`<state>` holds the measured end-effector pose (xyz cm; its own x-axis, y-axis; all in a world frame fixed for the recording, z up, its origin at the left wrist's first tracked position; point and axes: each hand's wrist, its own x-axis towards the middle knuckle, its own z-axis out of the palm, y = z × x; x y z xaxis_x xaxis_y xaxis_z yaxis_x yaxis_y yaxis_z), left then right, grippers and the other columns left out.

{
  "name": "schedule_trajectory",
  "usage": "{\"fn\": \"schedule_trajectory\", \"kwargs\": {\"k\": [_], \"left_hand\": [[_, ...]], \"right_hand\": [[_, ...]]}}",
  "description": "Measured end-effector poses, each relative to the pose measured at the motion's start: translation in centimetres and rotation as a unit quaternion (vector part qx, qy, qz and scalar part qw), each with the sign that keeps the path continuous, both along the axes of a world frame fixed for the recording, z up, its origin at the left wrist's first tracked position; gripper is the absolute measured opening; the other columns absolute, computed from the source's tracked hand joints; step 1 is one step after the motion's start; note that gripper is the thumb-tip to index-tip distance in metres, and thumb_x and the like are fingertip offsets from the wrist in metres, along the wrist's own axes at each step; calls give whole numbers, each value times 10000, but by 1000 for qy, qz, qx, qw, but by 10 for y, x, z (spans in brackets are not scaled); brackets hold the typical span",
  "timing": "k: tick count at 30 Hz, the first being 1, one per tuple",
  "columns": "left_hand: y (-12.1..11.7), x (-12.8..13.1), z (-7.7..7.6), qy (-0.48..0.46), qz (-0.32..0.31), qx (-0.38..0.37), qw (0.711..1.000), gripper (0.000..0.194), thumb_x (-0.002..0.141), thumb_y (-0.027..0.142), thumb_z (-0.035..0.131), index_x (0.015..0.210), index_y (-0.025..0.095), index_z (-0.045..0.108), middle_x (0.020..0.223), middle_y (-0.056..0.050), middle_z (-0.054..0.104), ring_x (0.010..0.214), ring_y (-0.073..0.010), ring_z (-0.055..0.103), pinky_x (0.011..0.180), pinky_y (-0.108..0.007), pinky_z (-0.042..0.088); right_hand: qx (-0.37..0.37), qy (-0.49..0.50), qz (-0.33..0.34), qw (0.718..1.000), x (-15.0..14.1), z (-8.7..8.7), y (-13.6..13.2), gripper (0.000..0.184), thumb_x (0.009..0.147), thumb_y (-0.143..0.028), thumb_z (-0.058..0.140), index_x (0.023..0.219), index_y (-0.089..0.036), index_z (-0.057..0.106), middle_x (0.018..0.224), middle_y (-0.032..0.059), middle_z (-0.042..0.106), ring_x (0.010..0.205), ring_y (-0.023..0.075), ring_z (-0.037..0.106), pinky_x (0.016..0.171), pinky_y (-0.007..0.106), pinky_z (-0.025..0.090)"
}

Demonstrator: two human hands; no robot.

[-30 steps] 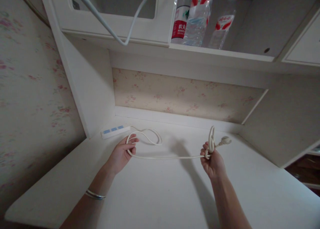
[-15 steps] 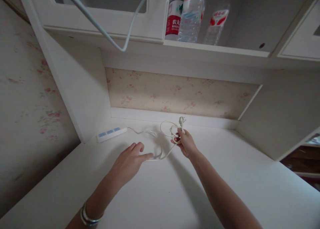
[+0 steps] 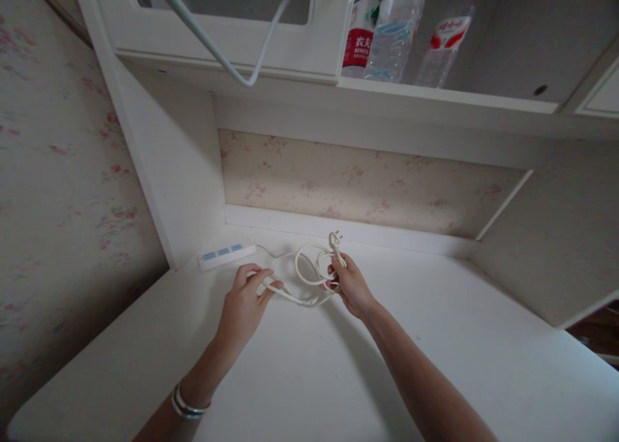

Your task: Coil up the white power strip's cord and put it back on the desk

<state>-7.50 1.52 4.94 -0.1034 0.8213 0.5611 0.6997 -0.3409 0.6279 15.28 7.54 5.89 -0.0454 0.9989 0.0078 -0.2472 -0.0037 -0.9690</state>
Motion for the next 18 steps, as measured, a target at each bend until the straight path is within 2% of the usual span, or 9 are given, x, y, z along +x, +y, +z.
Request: {"fn": "schedule_trajectory", "kwargs": {"k": [3, 7, 12, 15, 18], "left_hand": [[4, 9, -3, -49, -1, 2, 999, 378, 731, 471, 640, 994, 228, 521, 1031, -59, 513, 963, -227, 572, 824, -345, 463], [7, 14, -7, -121, -44, -25, 991, 493, 686, 422, 695, 1039, 219, 418, 1045, -72, 556, 1019, -246, 570, 869, -378, 435], [9, 18, -7, -150, -129, -40, 979, 521, 707, 347, 683, 1139, 192, 435, 1155, -107, 546, 1092, -237, 535, 950, -369, 388], [8, 23, 2, -126, -174, -53, 975, 502, 737, 308, 640, 1190, 191, 457, 1193, -107, 540, 1120, -229, 516, 972, -354, 378], [9, 26, 16, -22, -191, -53, 980, 465, 724, 273, 623, 1170, 201, 513, 1205, -90, 533, 1128, -226, 497, 980, -337, 373]], "right_hand": [[2, -5, 42, 999, -3, -4, -5, 353, 765, -491, 606, 987, -233, 511, 690, -51, 508, 474, 61, 444, 465, 196, 445], [-10, -36, 115, 993, -10, -13, -13, 385, 781, -517, 582, 1032, -237, 500, 694, -57, 514, 465, 61, 447, 448, 192, 420], [-19, -96, 211, 973, -17, -20, -21, 353, 795, -492, 572, 982, -196, 530, 678, -49, 518, 459, 62, 452, 429, 181, 396], [-26, -145, 275, 950, -19, -18, -24, 279, 792, -427, 574, 914, -176, 559, 639, -48, 518, 439, 57, 438, 418, 174, 386], [-18, -203, 323, 924, -19, -13, -25, 143, 774, -291, 545, 841, -169, 575, 598, -49, 512, 427, 54, 430, 406, 163, 378]]}}
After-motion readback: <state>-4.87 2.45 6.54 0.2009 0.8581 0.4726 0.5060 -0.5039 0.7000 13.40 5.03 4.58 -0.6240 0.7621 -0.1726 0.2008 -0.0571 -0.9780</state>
